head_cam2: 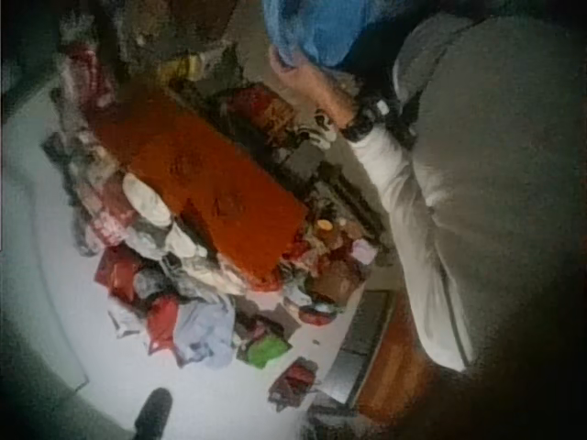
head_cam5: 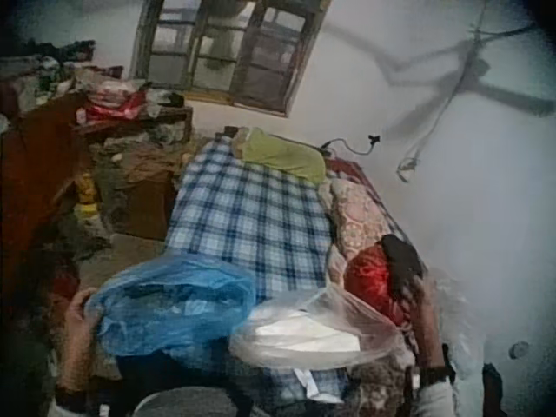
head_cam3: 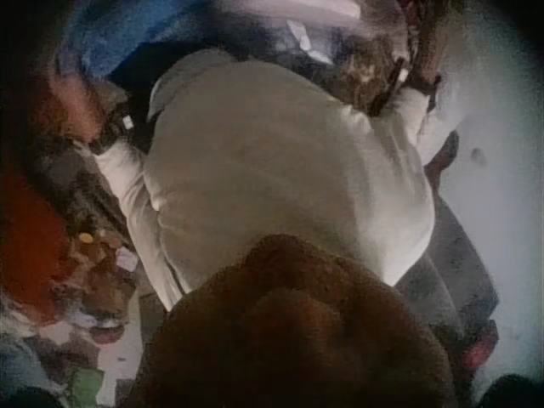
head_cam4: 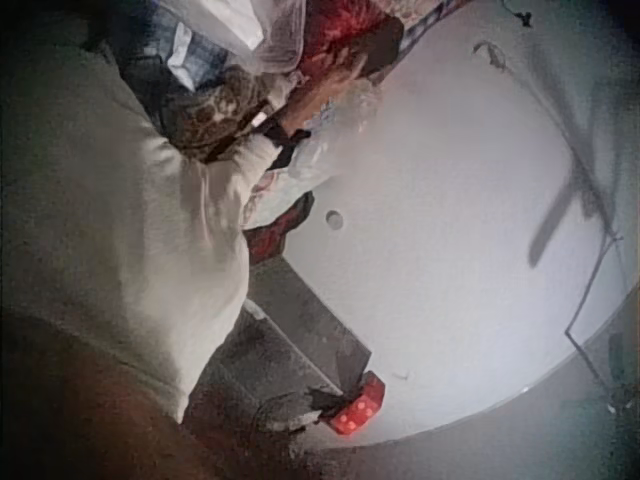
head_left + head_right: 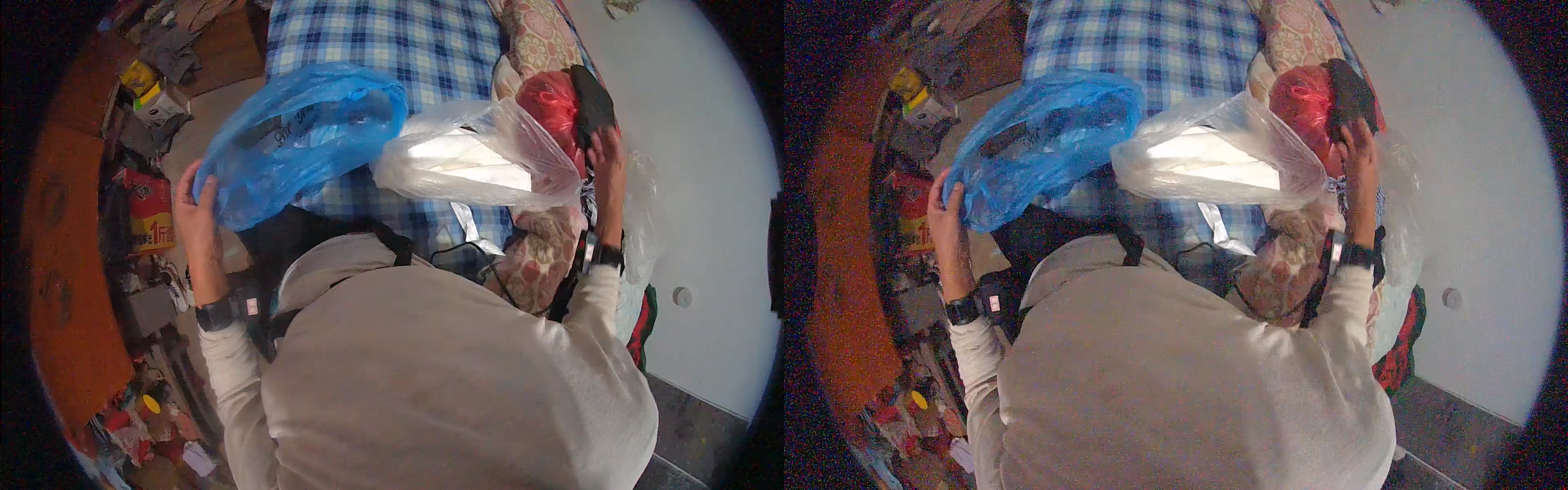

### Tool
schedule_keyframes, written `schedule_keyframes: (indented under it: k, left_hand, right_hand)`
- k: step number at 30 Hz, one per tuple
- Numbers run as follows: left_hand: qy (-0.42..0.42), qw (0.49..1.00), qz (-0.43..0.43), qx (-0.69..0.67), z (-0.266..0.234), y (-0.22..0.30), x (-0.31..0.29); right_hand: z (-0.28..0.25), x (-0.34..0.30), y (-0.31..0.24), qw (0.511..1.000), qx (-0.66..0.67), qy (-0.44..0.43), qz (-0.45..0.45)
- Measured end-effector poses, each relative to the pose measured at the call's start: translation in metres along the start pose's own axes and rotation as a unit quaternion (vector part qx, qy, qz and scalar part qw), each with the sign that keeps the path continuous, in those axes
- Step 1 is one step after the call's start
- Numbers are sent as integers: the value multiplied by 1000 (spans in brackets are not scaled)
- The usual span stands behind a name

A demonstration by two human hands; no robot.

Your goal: The person folds a white cloth, places it into a blue plastic bag, and ties the bag closed. They then pick up a red plastic bag and place it on a pile of other bags. The person unfolds and refolds the white cloth, places it back into the blue bag, and ties the blue bag again. Finally, they adjust the red bag on the pile.

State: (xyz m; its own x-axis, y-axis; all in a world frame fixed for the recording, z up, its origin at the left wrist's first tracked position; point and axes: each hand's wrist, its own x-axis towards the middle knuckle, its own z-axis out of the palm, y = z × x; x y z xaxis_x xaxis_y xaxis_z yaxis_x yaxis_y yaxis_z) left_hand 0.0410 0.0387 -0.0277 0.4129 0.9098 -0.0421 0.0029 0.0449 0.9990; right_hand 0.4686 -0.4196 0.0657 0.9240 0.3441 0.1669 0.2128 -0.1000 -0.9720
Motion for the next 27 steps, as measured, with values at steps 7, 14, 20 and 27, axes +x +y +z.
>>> schedule_keyframes:
  k: [7,14,20,27]
  left_hand:
    - [-49,998,7,43,1,-3,3]
    - [-51,989,33,136,7,13,-12]
    - [-163,966,47,195,4,15,-9]
    - [-158,973,23,166,5,15,-6]
  right_hand:
    - [-22,-94,66,948,-231,-219,3]
    - [61,-41,96,911,-292,-231,-176]
    - [97,-40,95,980,-175,-74,61]
    - [123,-60,55,970,153,-9,191]
